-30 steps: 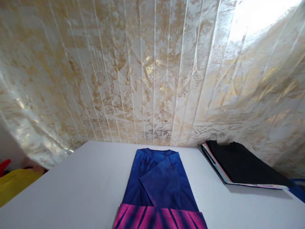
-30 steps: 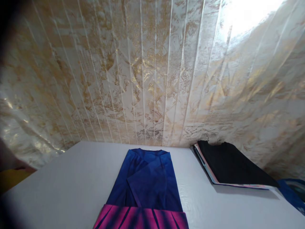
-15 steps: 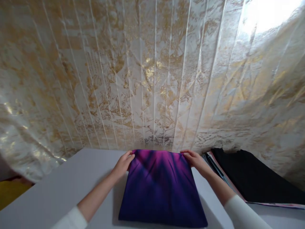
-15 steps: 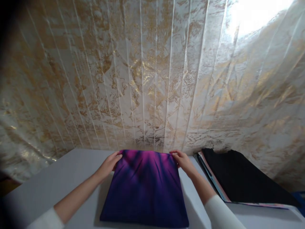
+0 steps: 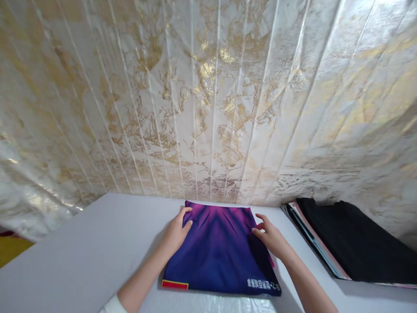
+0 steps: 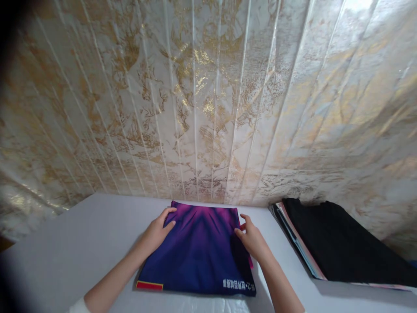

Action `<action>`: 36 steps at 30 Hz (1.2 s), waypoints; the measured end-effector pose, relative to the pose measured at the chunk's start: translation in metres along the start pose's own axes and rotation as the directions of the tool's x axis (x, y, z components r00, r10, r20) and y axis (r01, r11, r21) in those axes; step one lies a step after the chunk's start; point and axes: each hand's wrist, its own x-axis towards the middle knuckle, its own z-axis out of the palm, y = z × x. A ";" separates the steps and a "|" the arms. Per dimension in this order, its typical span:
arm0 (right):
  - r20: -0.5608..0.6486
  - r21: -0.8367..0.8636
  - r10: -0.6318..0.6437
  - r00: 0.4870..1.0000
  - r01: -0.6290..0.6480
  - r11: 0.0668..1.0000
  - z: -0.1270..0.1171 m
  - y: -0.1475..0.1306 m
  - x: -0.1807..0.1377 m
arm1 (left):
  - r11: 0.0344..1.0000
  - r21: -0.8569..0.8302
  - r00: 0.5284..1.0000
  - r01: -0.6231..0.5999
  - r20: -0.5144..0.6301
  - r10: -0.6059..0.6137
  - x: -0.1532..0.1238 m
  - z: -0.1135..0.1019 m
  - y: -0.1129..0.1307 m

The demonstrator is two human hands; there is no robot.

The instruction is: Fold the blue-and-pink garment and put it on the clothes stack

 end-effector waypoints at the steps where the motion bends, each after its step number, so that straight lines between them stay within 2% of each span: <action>1: 0.010 0.009 0.024 1.000 -0.024 1.000 -0.002 0.002 -0.009 | 1.000 0.013 1.000 -0.005 0.005 0.005 -0.008 -0.001 0.000; 6: 0.137 0.210 0.149 0.979 -0.176 0.962 -0.002 0.004 -0.045 | 0.997 0.063 0.999 0.033 -0.004 -0.033 -0.046 -0.004 -0.011; 9: 0.208 0.357 0.186 0.960 -0.251 0.900 0.008 -0.004 -0.052 | 0.997 0.058 0.998 0.057 -0.044 -0.054 -0.058 0.000 -0.014; 11: 0.229 0.382 0.207 0.951 -0.283 0.880 0.011 -0.008 -0.053 | 0.997 0.046 0.997 0.055 -0.059 -0.052 -0.061 0.004 -0.015; 15: 0.218 0.210 0.210 0.953 -0.256 0.944 0.004 -0.011 -0.060 | 0.998 -0.013 0.998 0.059 -0.030 -0.060 -0.063 0.003 -0.019; 18: 0.225 0.027 0.158 0.961 -0.168 0.985 -0.006 -0.014 -0.066 | 0.994 -0.039 0.995 0.104 0.002 -0.104 -0.064 -0.004 -0.020; 20: 0.165 -0.055 0.108 0.980 -0.100 0.993 -0.009 -0.016 -0.066 | 0.992 -0.019 0.992 0.121 0.024 -0.121 -0.067 -0.007 -0.019; 22: 0.089 -0.076 0.093 0.992 -0.086 0.993 -0.009 -0.015 -0.065 | 0.992 0.022 0.991 0.125 0.040 -0.126 -0.069 -0.010 -0.016; 24: 0.082 -0.027 0.136 0.987 -0.134 0.991 -0.008 -0.011 -0.063 | 0.989 0.079 0.991 0.126 0.043 -0.129 -0.072 -0.012 -0.011; 27: 0.144 0.021 0.220 0.965 -0.225 0.974 -0.007 -0.006 -0.063 | 0.973 0.195 0.990 0.126 0.040 -0.136 -0.074 -0.015 -0.004; 30: 0.172 -0.061 0.241 0.955 -0.234 0.970 -0.011 -0.005 -0.066 | 0.928 0.350 0.984 0.129 0.075 -0.165 -0.076 -0.020 0.005; 33: 0.176 -0.184 0.224 0.959 -0.191 0.964 -0.017 -0.009 -0.068 | 0.828 0.545 0.975 0.130 0.082 -0.207 -0.079 -0.022 0.012; 34: 0.161 -0.211 0.203 0.966 -0.167 0.963 -0.018 -0.012 -0.068 | 0.790 0.604 0.983 0.106 0.054 -0.174 -0.080 -0.022 0.014; 36: 0.110 -0.244 0.152 0.982 -0.121 0.962 -0.017 -0.017 -0.066 | 0.722 0.692 1.000 0.016 -0.020 -0.003 -0.083 -0.018 0.018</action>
